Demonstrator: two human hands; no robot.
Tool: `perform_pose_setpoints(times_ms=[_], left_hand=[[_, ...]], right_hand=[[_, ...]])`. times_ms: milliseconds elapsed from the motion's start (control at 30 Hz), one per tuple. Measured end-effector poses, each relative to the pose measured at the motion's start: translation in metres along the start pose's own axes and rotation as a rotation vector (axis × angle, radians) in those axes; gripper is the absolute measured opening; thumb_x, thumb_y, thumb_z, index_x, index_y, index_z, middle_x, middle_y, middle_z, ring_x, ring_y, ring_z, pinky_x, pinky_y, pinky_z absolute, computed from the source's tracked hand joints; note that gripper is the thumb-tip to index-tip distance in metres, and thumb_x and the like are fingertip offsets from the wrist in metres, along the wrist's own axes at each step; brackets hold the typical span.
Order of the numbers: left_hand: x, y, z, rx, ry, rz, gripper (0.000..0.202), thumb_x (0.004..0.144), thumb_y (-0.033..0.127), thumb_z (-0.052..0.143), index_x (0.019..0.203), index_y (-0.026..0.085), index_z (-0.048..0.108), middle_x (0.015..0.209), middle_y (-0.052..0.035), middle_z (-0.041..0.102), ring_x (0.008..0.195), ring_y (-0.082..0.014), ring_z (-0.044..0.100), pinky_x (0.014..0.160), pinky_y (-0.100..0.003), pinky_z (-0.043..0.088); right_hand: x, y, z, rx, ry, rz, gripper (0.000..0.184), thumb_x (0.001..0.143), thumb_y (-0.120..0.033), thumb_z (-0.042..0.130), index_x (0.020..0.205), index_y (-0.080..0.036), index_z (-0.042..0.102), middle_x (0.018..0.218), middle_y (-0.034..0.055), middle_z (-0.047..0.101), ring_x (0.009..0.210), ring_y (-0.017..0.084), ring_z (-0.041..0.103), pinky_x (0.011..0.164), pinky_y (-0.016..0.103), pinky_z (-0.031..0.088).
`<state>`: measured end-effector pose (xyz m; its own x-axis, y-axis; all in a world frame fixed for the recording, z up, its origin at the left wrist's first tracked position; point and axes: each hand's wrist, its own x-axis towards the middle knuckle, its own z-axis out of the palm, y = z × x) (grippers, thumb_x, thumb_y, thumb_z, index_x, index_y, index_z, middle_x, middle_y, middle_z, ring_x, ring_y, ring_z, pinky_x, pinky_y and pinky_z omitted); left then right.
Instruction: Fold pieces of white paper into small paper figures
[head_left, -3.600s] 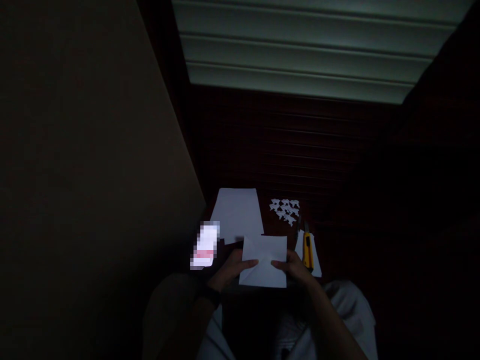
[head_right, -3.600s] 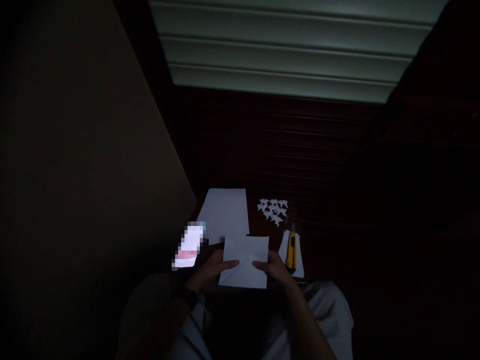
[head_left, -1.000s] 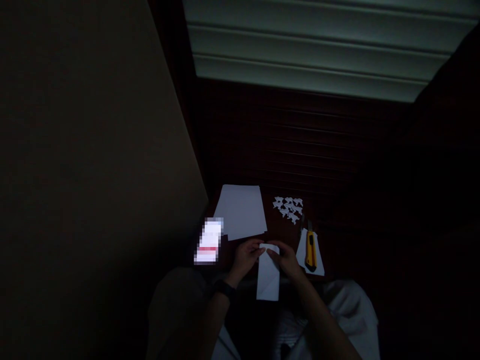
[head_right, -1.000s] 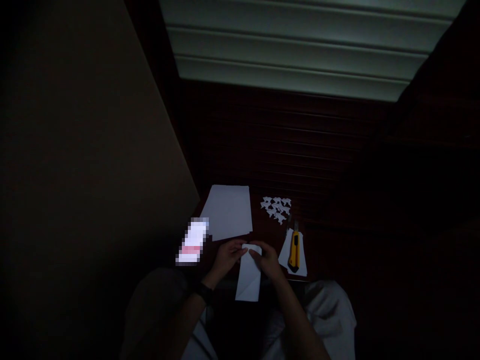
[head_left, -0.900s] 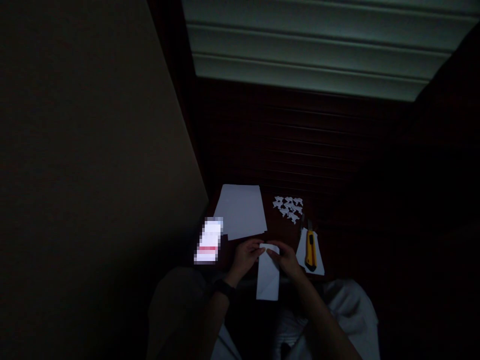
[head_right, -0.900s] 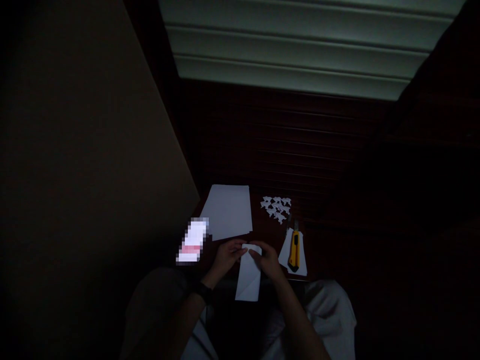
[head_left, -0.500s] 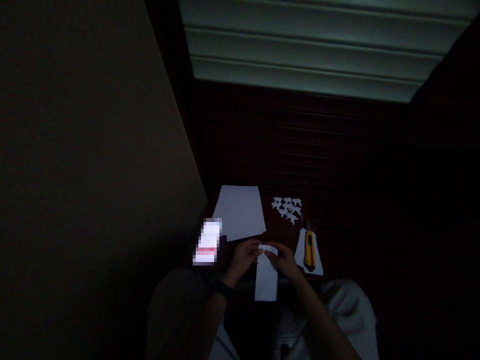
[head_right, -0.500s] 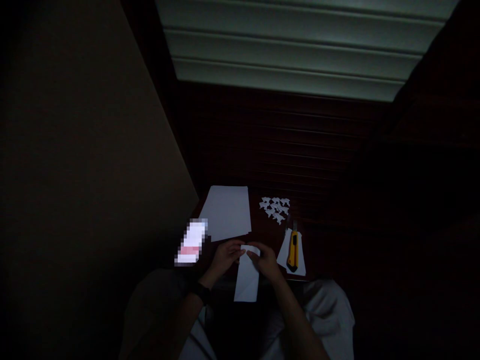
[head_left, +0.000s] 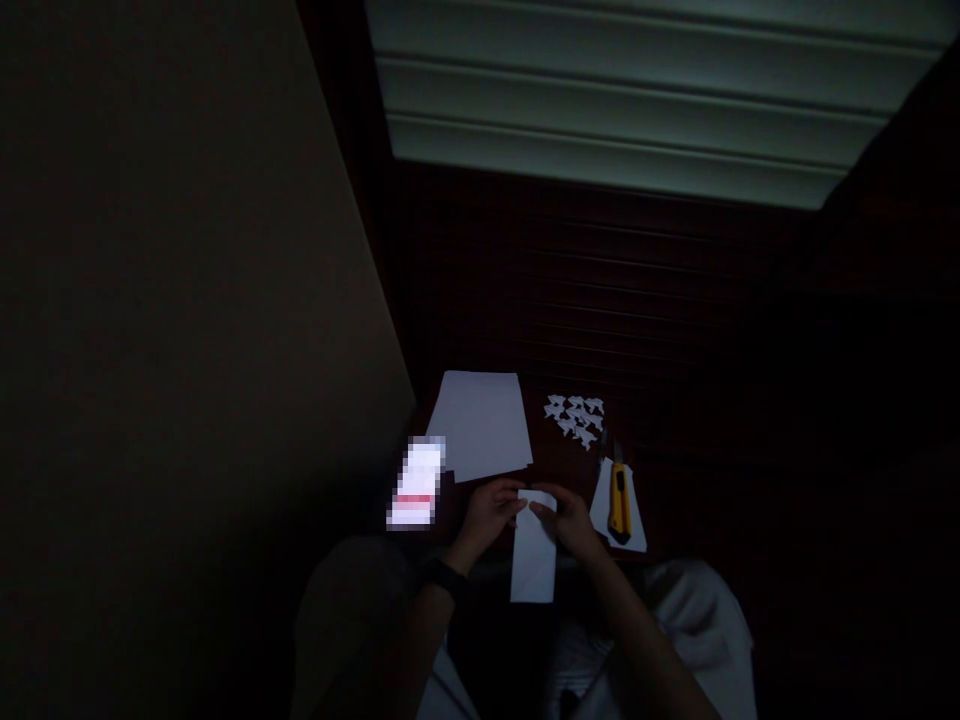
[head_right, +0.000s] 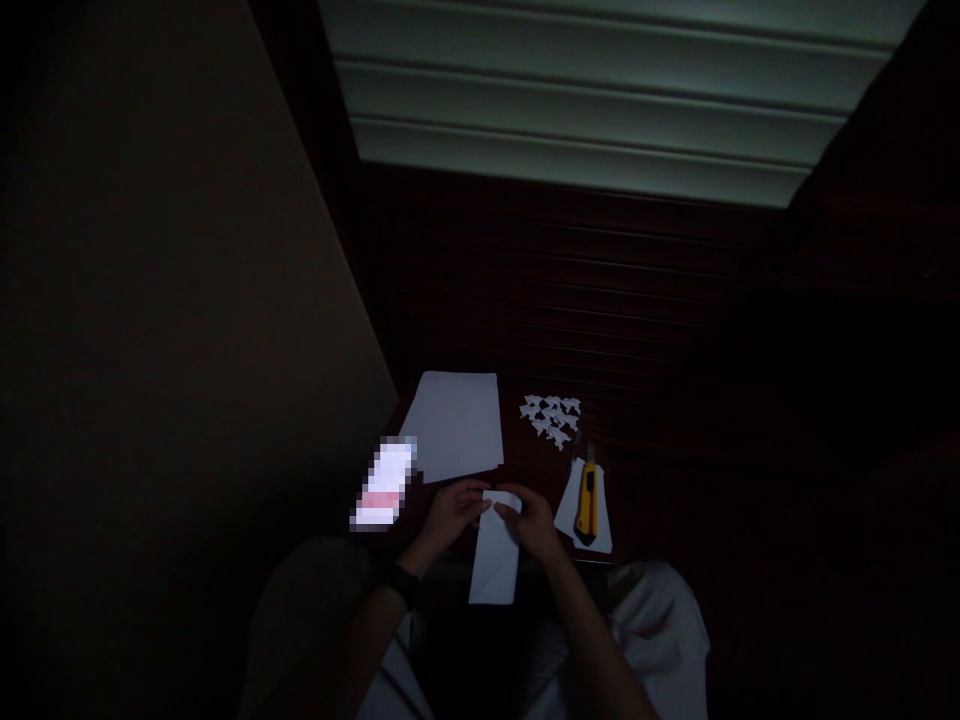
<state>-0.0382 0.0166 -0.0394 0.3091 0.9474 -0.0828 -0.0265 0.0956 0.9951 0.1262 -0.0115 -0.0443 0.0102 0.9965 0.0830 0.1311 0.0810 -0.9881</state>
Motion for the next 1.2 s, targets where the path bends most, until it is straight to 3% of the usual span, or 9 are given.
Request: perform_pose_setpoints(times_ms=[333, 600, 1200], left_hand=[[-0.0007, 0.0002, -0.0004, 0.001, -0.015, -0.021, 0.035, 0.065, 0.033, 0.063, 0.094, 0.014, 0.058, 0.077, -0.0072, 0.064, 0.067, -0.0193, 0.062, 0.047, -0.023, 0.049], [-0.0003, 0.0003, -0.0016, -0.007, -0.035, 0.011, 0.035, 0.066, 0.033, 0.062, 0.094, 0.013, 0.058, 0.077, -0.0073, 0.063, 0.068, -0.0197, 0.061, 0.046, -0.024, 0.049], [-0.0005, -0.002, -0.0023, 0.012, -0.052, 0.031, 0.035, 0.068, 0.034, 0.061, 0.095, 0.013, 0.059, 0.078, -0.008, 0.063, 0.069, -0.0203, 0.062, 0.048, -0.025, 0.05]], right_hand=[[0.0007, 0.0076, -0.0001, 0.011, 0.001, 0.009, 0.033, 0.068, -0.034, 0.063, 0.097, -0.02, 0.061, 0.097, 0.0064, 0.063, 0.088, 0.022, 0.058, 0.08, 0.036, 0.043], [0.003, 0.0037, 0.0016, 0.093, 0.039, 0.053, 0.042, 0.06, -0.032, 0.069, 0.099, -0.02, 0.059, 0.098, 0.0068, 0.063, 0.086, 0.022, 0.059, 0.077, 0.037, 0.045], [0.0027, 0.0035, 0.0022, 0.069, 0.051, 0.051, 0.036, 0.061, -0.032, 0.069, 0.093, -0.018, 0.06, 0.093, 0.0068, 0.064, 0.084, 0.021, 0.058, 0.075, 0.034, 0.046]])
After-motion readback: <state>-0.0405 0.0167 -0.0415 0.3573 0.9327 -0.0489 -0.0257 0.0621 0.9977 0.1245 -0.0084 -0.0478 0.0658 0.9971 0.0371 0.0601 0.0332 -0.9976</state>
